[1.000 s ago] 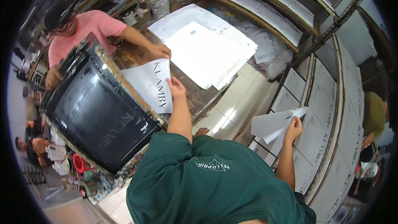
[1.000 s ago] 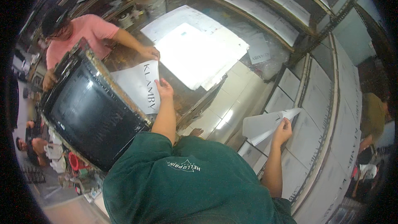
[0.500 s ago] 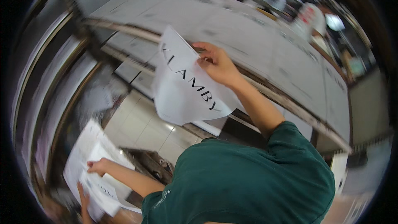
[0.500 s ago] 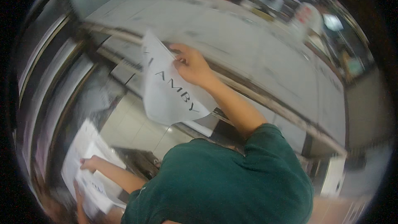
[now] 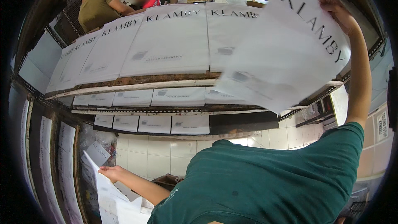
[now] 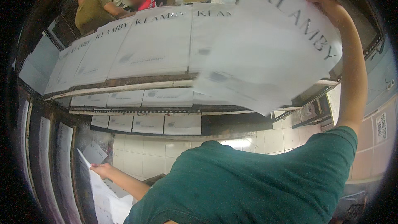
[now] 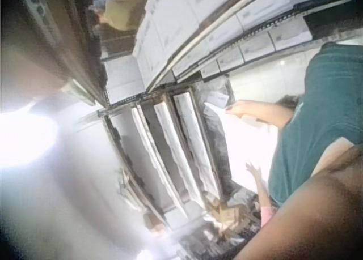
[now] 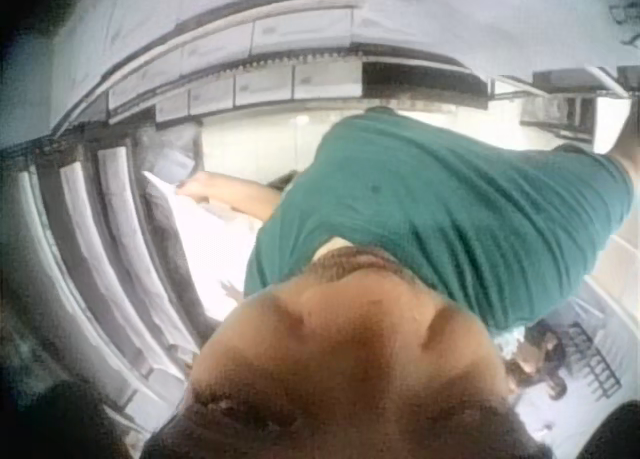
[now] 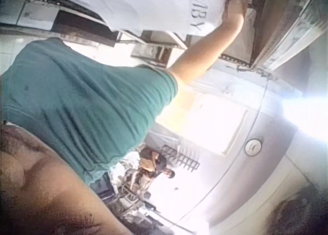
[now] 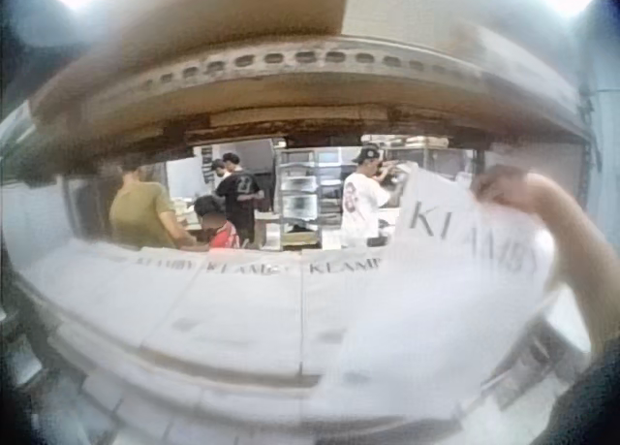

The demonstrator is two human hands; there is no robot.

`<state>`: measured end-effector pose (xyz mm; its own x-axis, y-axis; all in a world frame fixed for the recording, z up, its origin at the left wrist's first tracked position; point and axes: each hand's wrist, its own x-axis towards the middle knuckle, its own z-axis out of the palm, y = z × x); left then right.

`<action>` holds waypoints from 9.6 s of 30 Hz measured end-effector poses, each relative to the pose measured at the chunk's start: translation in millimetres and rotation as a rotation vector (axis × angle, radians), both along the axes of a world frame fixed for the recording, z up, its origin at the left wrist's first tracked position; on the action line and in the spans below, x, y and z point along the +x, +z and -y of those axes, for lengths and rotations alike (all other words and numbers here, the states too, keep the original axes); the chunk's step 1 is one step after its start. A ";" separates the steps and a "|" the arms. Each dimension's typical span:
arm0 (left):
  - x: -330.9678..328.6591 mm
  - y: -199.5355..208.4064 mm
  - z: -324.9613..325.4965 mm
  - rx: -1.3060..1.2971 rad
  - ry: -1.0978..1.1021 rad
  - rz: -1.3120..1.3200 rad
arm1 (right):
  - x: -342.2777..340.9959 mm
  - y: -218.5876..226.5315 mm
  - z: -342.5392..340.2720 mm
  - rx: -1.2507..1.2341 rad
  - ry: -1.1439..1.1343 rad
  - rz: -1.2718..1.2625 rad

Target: The person repeatedly picks up white printed sheets from a table and places them onto a nearby metal shelf. The person handles the sheets one at a time, moving between the table and the shelf throughout the clip.

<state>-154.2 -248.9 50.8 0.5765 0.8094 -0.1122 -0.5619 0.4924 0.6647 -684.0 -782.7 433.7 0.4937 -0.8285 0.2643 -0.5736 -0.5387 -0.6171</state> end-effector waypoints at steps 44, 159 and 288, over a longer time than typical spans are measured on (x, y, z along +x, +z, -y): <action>-85.8 -82.9 38.5 -0.264 -0.823 0.064 | 97.5 -126.3 313.9 -0.530 0.306 -0.340; 52.5 -230.2 -299.4 1.242 0.384 -1.813 | 1156.7 -528.0 -381.1 -0.446 0.776 -0.001; 26.1 -162.0 -269.9 0.484 -0.412 -2.034 | 782.9 -797.1 -639.3 0.534 1.647 -0.803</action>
<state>-128.1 21.0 -111.2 0.0577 0.8494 -0.5246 0.9910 0.0148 0.1329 98.9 -143.4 -363.4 0.6225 0.6163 -0.4823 0.0406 -0.6409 -0.7666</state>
